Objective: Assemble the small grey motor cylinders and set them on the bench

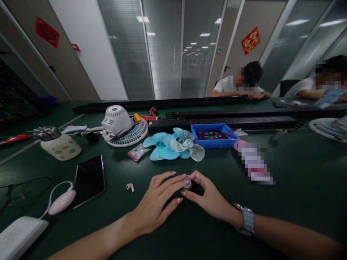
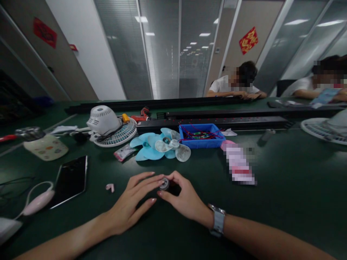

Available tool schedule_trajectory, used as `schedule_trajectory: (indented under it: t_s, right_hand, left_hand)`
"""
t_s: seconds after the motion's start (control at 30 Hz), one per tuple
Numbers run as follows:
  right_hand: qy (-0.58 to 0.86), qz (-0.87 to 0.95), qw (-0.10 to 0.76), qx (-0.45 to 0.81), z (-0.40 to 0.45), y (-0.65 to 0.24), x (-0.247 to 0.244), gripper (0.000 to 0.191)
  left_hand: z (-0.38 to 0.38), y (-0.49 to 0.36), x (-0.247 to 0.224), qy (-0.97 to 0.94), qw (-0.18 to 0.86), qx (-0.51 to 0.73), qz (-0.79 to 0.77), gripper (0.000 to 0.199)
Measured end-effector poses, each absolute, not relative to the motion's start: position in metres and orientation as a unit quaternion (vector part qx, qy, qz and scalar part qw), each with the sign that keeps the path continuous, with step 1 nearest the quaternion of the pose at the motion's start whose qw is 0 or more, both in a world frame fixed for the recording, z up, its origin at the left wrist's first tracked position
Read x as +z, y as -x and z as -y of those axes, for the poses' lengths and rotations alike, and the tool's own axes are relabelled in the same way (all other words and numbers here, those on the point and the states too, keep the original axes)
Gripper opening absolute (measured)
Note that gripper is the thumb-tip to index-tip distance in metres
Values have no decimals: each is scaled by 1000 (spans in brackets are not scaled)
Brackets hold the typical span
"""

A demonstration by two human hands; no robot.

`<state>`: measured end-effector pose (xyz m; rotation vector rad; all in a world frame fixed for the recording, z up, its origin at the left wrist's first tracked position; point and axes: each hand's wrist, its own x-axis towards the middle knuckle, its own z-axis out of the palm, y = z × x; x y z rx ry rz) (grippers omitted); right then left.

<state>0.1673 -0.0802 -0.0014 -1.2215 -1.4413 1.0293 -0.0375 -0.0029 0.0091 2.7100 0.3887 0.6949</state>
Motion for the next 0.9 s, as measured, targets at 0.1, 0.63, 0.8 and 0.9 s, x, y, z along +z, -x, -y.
schedule_trajectory:
  t_s: [0.1, 0.63, 0.8, 0.9]
  right_hand:
    - [503, 595, 467, 418, 80, -168, 0, 25]
    - [513, 618, 438, 404, 84, -163, 4, 32]
    - [513, 618, 444, 398, 83, -163, 4, 33]
    - [507, 622, 446, 396, 83, -164, 2, 33]
  left_hand:
    - [1, 36, 13, -939, 195, 246, -142, 47]
    - [7, 21, 21, -767, 398, 417, -280, 8]
    - [-10, 25, -1, -742, 418, 377, -363, 14]
    - [-15, 26, -9, -776, 405, 315, -367, 11]
